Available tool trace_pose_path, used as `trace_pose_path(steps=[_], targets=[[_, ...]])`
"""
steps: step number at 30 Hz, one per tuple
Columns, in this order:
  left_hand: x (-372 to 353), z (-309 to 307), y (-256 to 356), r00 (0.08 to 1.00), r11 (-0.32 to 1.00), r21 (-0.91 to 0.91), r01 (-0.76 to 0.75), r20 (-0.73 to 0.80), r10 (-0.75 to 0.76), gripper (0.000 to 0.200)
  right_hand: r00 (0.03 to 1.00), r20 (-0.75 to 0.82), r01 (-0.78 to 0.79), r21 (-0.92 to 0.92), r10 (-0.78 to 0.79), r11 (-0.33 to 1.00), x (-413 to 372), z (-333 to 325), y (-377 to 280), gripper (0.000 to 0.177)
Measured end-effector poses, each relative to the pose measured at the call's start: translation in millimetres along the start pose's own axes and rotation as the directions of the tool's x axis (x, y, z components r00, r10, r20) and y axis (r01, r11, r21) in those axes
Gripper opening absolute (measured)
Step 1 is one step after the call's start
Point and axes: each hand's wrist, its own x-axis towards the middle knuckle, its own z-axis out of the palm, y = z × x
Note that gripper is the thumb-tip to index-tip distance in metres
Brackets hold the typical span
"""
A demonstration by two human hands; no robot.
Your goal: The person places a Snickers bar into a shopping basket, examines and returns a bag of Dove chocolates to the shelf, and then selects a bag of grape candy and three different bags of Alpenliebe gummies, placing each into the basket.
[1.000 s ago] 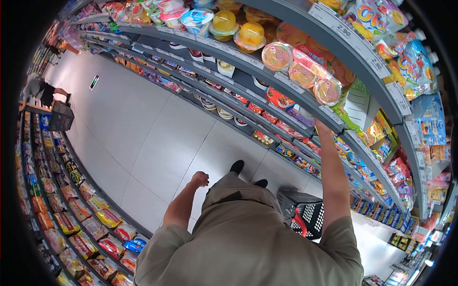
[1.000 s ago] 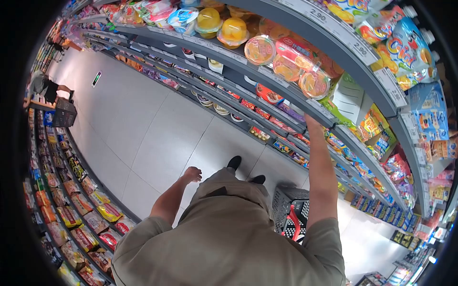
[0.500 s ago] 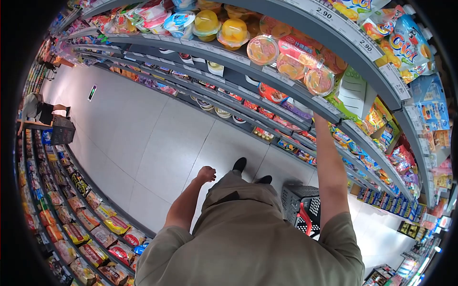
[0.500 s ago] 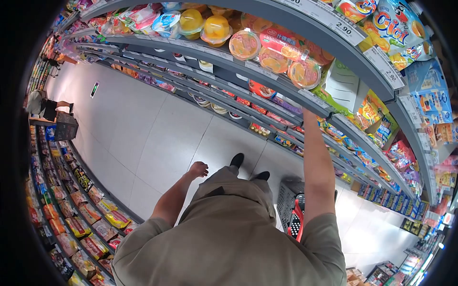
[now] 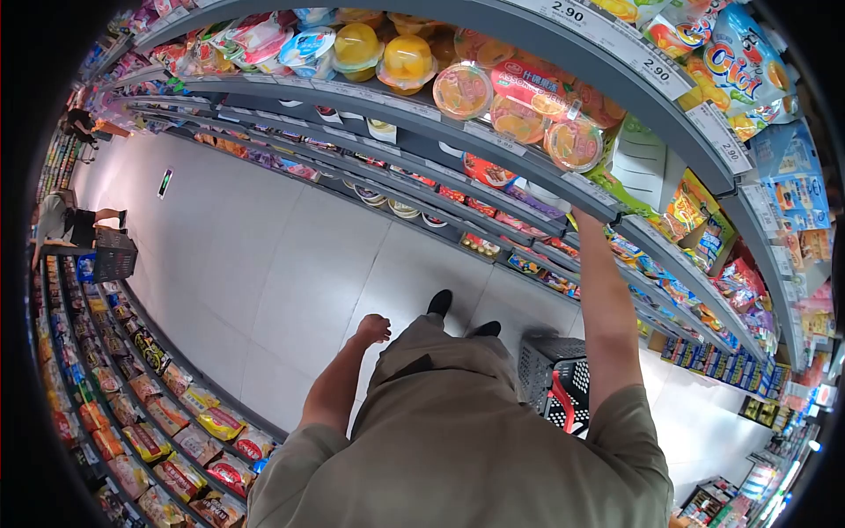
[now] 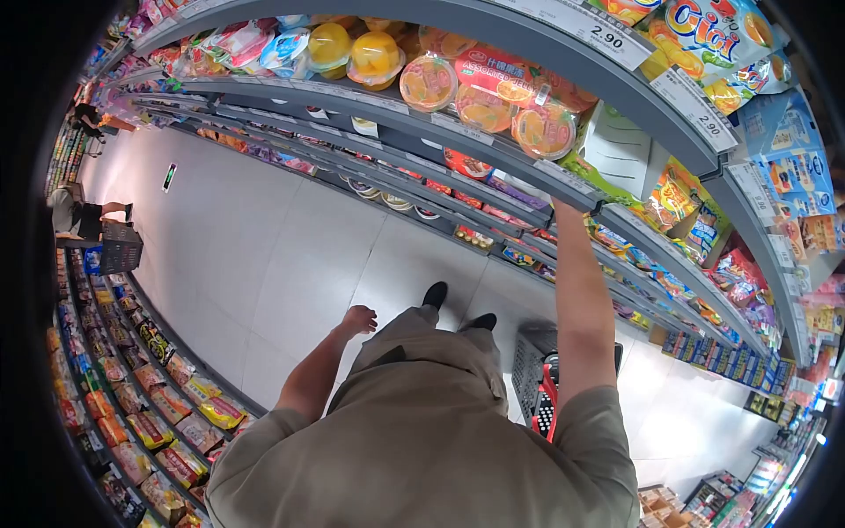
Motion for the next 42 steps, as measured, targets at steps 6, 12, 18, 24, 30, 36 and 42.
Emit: trace_pose_path(steps=[6,12,18,24,30,36,42], targets=[[-1,-2,4,1.0,1.0,-0.01,-0.011,0.007,0.011,0.023,0.999,0.01,0.045,0.143,-0.047,0.989,38,76,62,0.049],[-4,2,5,1.0,1.0,0.002,-0.029,0.005,0.029,0.023,0.989,0.124,0.09,-0.034,-0.086,0.995,29,69,35,0.057],[-2,7,3,0.999,0.998,0.035,-0.045,0.03,0.044,0.024,0.983,0.145,0.146,-0.269,-0.11,0.952,20,60,34,0.057],[6,9,14,0.998,0.996,0.084,-0.031,0.049,0.027,0.022,0.873,-0.41,0.181,-0.232,-0.265,0.956,42,122,94,0.047],[6,11,29,0.998,0.994,0.102,-0.043,0.044,0.038,0.022,0.882,0.401,-0.257,0.849,0.246,-0.461,0,60,20,0.054],[2,7,38,0.994,0.994,0.085,-0.075,0.081,0.068,0.025,0.779,0.543,-0.376,0.805,0.313,-0.459,-34,-9,-22,0.012],[-7,23,75,0.968,0.98,0.065,-0.187,0.184,0.172,0.025,0.785,0.62,-0.504,0.65,0.013,-0.569,-63,-37,-12,0.009]])
